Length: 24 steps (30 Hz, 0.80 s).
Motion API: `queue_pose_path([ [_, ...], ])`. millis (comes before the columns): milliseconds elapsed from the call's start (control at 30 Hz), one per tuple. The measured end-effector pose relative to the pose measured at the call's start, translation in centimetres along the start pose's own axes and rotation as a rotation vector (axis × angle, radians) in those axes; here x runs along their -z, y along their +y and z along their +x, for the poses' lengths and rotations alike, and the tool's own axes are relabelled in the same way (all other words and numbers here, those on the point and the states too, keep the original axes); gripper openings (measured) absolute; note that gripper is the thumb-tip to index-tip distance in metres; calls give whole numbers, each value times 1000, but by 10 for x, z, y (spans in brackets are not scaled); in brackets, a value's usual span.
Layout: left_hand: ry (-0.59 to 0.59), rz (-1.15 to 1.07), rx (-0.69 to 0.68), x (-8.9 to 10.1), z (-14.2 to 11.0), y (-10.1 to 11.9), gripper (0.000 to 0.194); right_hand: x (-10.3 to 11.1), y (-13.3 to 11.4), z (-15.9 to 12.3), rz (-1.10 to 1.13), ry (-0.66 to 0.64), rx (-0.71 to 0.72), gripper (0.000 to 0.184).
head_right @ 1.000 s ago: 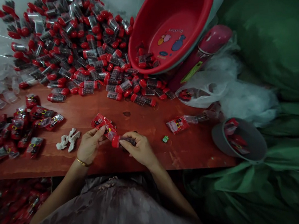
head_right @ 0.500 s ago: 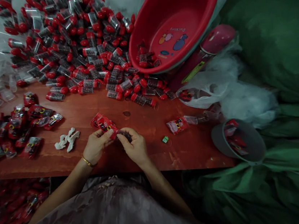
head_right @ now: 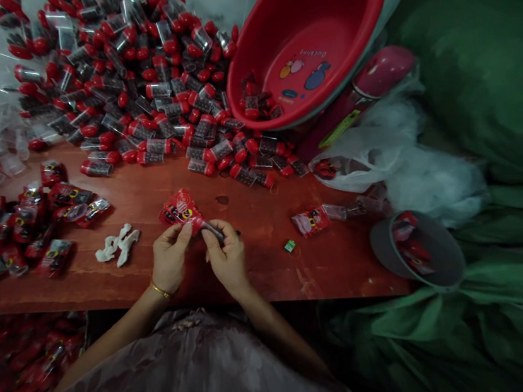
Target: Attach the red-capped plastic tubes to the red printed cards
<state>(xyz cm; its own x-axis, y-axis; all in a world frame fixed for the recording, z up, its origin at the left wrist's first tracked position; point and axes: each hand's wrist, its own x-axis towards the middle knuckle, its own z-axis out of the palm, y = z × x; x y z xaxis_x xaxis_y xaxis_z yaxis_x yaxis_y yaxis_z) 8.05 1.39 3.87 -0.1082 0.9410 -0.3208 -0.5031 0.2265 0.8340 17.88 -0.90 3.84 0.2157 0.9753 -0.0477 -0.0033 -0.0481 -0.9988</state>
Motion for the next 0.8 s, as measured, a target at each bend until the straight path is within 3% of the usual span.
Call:
queue_pose_path([
  [167,44,2,-21,2,-3,-1,33,-1,5,-3,25,5,-23,22],
  [333,-46,60,-16,8,5,10,38,4,9,1,187,-76,-127,27],
  [533,-66,210,42,13,17,32,39,12,7,5,195,-141,-222,33],
  [667,27,196,89,14,22,40,43,21,2,4,227,-235,-332,40],
  [800,58,147,204,15,27,43,45,32,1,2,267,-202,-279,40],
])
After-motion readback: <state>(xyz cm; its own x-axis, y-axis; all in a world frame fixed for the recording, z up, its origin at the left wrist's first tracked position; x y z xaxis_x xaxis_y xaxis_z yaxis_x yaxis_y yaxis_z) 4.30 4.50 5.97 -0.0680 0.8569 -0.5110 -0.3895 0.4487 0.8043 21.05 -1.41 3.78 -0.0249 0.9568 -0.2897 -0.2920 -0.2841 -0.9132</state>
